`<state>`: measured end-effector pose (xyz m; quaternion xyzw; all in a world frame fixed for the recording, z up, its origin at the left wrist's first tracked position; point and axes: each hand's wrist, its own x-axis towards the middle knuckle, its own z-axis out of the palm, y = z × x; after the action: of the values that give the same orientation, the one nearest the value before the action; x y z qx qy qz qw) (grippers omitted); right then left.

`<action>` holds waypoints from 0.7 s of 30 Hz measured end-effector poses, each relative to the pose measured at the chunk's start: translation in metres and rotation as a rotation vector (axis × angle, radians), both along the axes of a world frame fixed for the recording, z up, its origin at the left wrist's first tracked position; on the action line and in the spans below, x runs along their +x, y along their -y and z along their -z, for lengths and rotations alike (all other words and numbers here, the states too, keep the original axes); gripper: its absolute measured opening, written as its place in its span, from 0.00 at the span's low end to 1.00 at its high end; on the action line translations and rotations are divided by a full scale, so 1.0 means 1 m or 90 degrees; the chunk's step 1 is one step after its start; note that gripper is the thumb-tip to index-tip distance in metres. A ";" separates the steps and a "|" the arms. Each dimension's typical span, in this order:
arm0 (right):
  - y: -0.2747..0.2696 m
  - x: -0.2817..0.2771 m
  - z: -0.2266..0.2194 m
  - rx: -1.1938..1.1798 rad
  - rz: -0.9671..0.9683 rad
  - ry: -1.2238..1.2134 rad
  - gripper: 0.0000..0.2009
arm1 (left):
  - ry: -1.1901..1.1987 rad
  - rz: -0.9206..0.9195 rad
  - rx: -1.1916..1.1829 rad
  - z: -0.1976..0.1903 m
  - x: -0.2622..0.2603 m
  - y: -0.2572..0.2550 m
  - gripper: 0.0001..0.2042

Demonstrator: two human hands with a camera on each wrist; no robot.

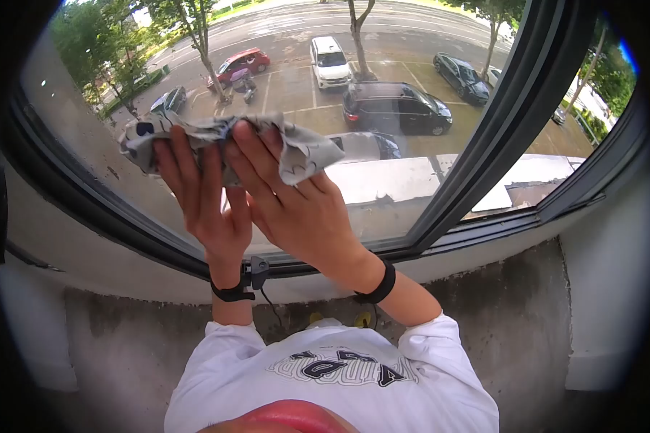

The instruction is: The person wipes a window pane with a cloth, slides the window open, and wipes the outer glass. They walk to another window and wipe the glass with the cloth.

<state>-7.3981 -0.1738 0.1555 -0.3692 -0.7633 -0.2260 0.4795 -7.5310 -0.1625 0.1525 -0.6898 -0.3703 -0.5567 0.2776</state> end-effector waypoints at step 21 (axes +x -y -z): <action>0.005 0.115 -0.003 0.045 0.099 -0.006 0.29 | -0.070 0.122 0.021 -0.032 0.122 -0.002 0.21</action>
<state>-7.2833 -0.1784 0.1588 -0.4117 -0.7214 -0.2875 0.4770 -7.4090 -0.1601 0.1842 -0.7467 -0.2775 -0.5483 0.2543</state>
